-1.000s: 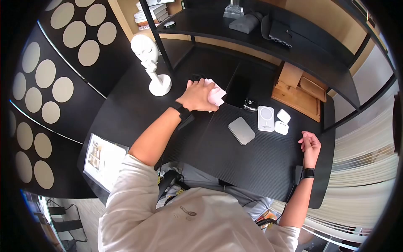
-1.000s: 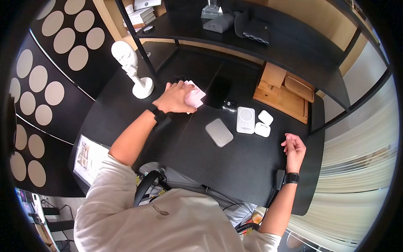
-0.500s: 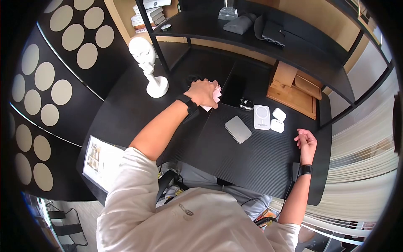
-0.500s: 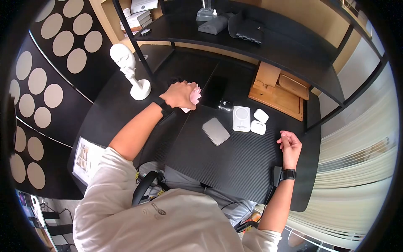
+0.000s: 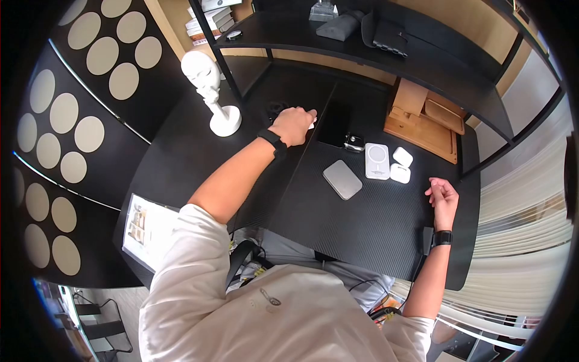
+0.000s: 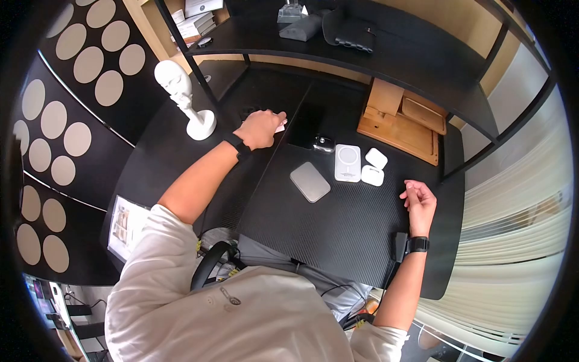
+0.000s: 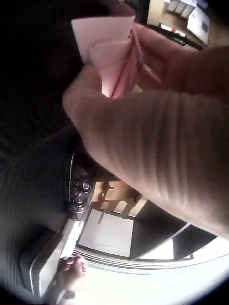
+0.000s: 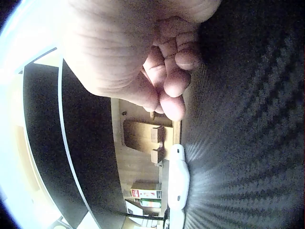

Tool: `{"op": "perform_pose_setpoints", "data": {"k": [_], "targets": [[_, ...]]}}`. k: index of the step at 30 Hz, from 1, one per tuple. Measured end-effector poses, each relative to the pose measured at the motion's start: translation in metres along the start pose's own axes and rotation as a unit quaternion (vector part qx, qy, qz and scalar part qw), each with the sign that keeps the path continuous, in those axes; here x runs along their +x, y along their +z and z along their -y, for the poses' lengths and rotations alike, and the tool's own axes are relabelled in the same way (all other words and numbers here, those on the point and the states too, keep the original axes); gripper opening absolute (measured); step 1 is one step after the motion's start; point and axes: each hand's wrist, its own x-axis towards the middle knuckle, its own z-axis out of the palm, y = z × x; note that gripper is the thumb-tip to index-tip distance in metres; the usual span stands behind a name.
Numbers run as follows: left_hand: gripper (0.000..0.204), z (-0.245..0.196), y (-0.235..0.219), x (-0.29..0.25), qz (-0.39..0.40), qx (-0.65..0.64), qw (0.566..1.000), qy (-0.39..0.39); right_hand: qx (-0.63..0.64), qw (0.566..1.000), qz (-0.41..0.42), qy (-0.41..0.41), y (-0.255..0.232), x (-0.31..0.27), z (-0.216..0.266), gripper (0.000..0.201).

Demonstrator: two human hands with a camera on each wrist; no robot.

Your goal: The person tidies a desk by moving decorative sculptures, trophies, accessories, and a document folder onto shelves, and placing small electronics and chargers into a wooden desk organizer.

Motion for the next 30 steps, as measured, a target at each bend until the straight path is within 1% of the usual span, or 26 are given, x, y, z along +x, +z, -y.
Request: {"op": "perform_pose_setpoints", "data": {"k": [1,2,5,6,8,9,10,12,13,14,16,17,18,20,22,23,24,26,28,30], "targets": [[0.035,0.001,0.004,0.0,-0.026,-0.001,1.0,0.0,-0.001,1.0,0.0,-0.002,0.0,0.0,0.0,0.015],[0.035,0.002,0.006,0.001,-0.027,0.001,1.0,0.001,0.001,1.0,-0.001,-0.003,0.0,0.0,0.0,0.015],[0.024,0.012,0.004,-0.002,-0.113,-0.063,0.991,-0.026,0.007,1.0,0.002,-0.008,-0.001,0.001,0.0,0.014],[0.024,0.017,-0.001,-0.003,-0.116,-0.059,0.991,-0.026,0.004,1.0,0.001,-0.003,-0.001,0.001,0.001,0.014],[0.023,0.028,-0.009,-0.007,-0.128,-0.136,0.981,-0.058,0.006,1.0,0.001,0.002,-0.001,-0.001,0.002,0.014],[0.022,0.034,-0.008,-0.009,-0.173,-0.19,0.965,-0.051,0.009,1.0,0.004,0.002,-0.001,0.0,0.002,0.014],[0.022,0.041,-0.012,-0.01,-0.174,-0.183,0.966,-0.048,0.013,1.0,0.007,0.001,-0.001,0.001,0.001,0.014],[0.026,0.055,-0.019,-0.011,-0.079,-0.282,0.955,-0.046,0.02,1.0,0.006,-0.003,-0.001,0.003,0.0,0.014],[0.03,0.06,-0.016,-0.013,-0.044,-0.331,0.941,-0.062,0.02,1.0,0.009,-0.006,-0.001,0.002,-0.001,0.014],[0.033,0.058,-0.021,-0.016,-0.026,-0.312,0.948,-0.058,0.023,1.0,0.006,-0.004,-0.001,0.001,-0.001,0.014],[0.034,0.045,-0.023,-0.028,-0.063,-0.248,0.966,-0.041,0.029,1.0,0.012,-0.002,-0.001,0.001,0.002,0.014],[0.035,0.039,-0.025,-0.032,-0.057,-0.225,0.972,-0.045,0.029,1.0,0.01,-0.006,-0.002,0.001,0.002,0.014],[0.03,0.033,-0.026,-0.036,-0.06,-0.218,0.973,-0.043,0.027,1.0,0.011,-0.003,-0.002,0.001,0.001,0.014],[0.024,0.031,-0.02,-0.042,-0.111,-0.185,0.976,-0.017,0.023,1.0,0.009,-0.004,-0.002,0.002,-0.001,0.015],[0.02,0.011,-0.054,-0.055,-0.105,-0.2,0.973,-0.037,0.027,1.0,0.006,-0.007,-0.002,0.002,-0.003,0.013],[0.021,0.007,-0.067,-0.058,-0.116,-0.21,0.97,-0.032,0.025,1.0,0.004,-0.006,-0.002,0.001,-0.001,0.012],[0.02,0.005,-0.083,-0.062,-0.144,-0.221,0.964,-0.019,0.028,1.0,0.0,-0.009,-0.001,0.002,0.001,0.012],[0.016,-0.001,-0.125,-0.066,-0.235,-0.285,0.929,0.032,0.021,1.0,0.001,-0.001,0.0,0.001,0.003,0.012],[0.014,-0.002,-0.171,-0.063,-0.31,-0.29,0.902,0.074,0.023,1.0,0.0,-0.004,0.0,0.0,0.004,0.012],[0.015,0.025,-0.191,-0.04,-0.365,-0.227,0.9,0.073,0.023,1.0,0.002,-0.009,0.0,0.0,0.002,0.012]]}}
